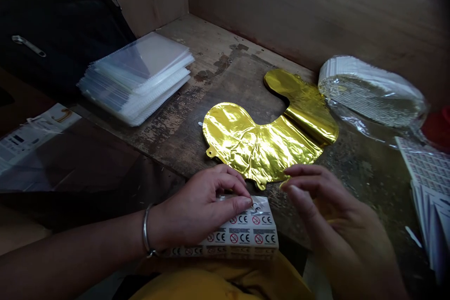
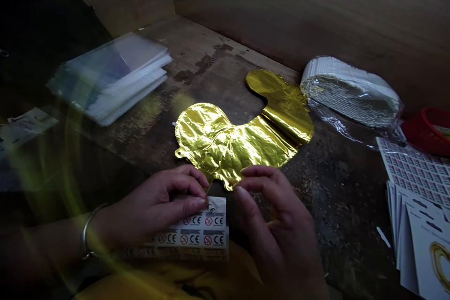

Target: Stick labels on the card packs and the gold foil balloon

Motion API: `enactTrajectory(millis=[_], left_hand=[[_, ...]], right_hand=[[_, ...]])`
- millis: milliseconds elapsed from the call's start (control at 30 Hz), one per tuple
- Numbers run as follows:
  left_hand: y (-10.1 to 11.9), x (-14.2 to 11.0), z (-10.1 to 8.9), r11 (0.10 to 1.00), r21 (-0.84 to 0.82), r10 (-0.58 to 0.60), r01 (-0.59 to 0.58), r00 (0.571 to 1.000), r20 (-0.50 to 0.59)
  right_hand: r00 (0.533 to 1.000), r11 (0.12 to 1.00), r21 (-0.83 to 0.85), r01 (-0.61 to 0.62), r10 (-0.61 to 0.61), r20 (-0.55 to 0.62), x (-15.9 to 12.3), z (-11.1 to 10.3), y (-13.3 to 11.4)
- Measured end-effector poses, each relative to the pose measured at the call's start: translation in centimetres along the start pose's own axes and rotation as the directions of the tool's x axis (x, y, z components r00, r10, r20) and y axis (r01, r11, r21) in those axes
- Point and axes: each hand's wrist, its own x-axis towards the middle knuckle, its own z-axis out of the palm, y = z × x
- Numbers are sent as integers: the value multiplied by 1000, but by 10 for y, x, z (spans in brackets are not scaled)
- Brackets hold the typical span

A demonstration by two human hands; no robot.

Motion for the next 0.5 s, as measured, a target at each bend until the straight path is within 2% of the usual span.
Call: enactTrajectory(millis=[67,133,333,500], left_hand=[[-3,-1,1,999,-44,9,-11,1000,-28],[-6,-2,2,997,-75,20,-24,998,-54],[-10,-2,6,988,-139,54,-68,993,-103],[-12,-1,7,985,-156,55,-70,994,-98]], right_hand=[[987,998,43,-52,45,154,-3,-1,2],[964,987,97,-130,103,245,-4,1,4],[923,908,273,-318,232,306,-4,12,5],[927,886,332,-324,228,298,-5,14,6]])
